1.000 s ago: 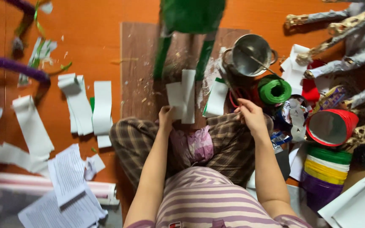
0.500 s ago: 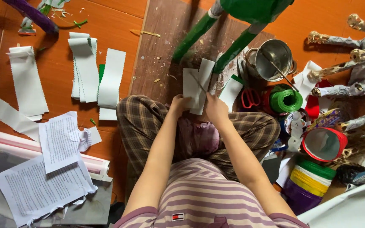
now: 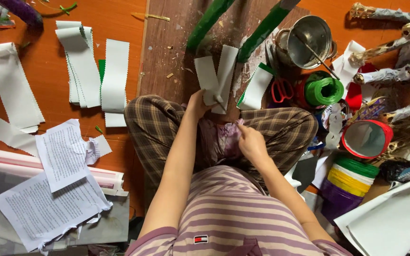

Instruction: Wrapping paper strips and tape around a green craft animal model

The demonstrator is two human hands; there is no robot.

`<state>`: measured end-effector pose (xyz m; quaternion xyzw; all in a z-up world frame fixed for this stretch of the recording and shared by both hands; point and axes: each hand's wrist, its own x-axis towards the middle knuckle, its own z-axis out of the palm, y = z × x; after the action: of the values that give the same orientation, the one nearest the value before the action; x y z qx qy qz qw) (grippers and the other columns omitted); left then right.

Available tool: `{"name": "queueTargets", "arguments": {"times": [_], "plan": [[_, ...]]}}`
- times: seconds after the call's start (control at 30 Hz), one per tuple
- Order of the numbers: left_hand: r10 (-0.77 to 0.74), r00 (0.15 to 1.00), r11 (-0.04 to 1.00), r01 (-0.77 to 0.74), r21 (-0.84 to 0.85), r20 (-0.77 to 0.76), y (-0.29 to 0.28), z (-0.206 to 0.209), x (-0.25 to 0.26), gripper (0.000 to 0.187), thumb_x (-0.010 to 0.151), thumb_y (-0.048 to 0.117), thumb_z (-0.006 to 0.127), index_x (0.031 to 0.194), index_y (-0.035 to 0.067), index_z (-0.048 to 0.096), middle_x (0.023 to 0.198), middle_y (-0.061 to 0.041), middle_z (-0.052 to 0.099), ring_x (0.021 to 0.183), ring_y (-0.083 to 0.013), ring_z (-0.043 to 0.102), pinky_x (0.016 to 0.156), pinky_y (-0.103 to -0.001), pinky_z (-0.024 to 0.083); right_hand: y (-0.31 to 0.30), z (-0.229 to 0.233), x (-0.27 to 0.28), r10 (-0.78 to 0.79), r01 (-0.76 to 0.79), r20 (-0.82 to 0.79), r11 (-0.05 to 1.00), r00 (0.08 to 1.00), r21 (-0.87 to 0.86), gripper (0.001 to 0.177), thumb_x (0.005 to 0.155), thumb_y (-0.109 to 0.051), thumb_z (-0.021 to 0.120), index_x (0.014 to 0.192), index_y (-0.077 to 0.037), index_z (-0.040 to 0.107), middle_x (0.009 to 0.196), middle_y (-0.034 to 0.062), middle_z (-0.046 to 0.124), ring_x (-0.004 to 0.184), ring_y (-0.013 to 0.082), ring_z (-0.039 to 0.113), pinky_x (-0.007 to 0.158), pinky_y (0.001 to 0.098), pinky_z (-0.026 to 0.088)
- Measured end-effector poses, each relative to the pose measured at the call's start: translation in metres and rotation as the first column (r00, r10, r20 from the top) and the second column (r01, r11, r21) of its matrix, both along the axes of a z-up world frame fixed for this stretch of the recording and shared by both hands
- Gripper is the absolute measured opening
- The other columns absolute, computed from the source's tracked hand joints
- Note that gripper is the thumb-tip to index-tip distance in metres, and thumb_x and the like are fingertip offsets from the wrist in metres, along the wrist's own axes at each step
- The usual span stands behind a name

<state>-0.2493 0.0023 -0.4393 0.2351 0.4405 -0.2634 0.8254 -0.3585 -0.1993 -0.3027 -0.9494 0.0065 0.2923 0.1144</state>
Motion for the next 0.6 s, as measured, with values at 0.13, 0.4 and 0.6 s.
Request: {"name": "queueTargets", "arguments": {"times": [0.13,0.4,0.6], "plan": [[-0.246,0.951,0.965,0.224,0.134,0.188,-0.006,0.018,-0.006,0.068,0.098,0.025,0.058,0.155,0.002,0.03,0.158,-0.023,0.031,0.137,-0.0385,0.038,0.105,-0.05,0.046,0.024,0.02,-0.005,-0.067,0.071,-0.114,0.997,0.991,0.037,0.048,0.091,-0.02,0.049,0.136,-0.025,0.066,0.106,0.0235,0.074,0.103,0.0488,0.069,0.09,0.0606,0.055],[0.1,0.995,0.995,-0.1,0.018,-0.018,0.005,0.073,0.004,0.088,0.1,0.022,0.059,0.16,-0.006,0.001,0.162,-0.034,-0.006,0.149,-0.0555,0.01,0.097,-0.068,0.055,-0.002,0.013,0.024,-0.061,0.061,0.081,0.998,0.995,0.003,0.048,0.09,-0.015,0.054,0.137,-0.015,0.065,0.098,0.0284,0.072,0.094,0.0529,0.069,0.084,0.0626,0.055],[-0.003,0.987,0.999,0.009,-0.038,0.159,-0.004,-0.074,-0.015,0.036,0.099,0.018,0.053,0.127,-0.005,0.057,0.134,-0.022,0.053,0.119,-0.0394,0.053,0.092,-0.06,0.058,0.039,-0.065,0.077,0.075,-0.066,0.205,0.997,0.976,-0.05,0.054,0.091,-0.01,0.053,0.143,-0.023,0.062,0.114,0.0189,0.071,0.09,0.0417,0.074,0.073,0.0528,0.064]]}}
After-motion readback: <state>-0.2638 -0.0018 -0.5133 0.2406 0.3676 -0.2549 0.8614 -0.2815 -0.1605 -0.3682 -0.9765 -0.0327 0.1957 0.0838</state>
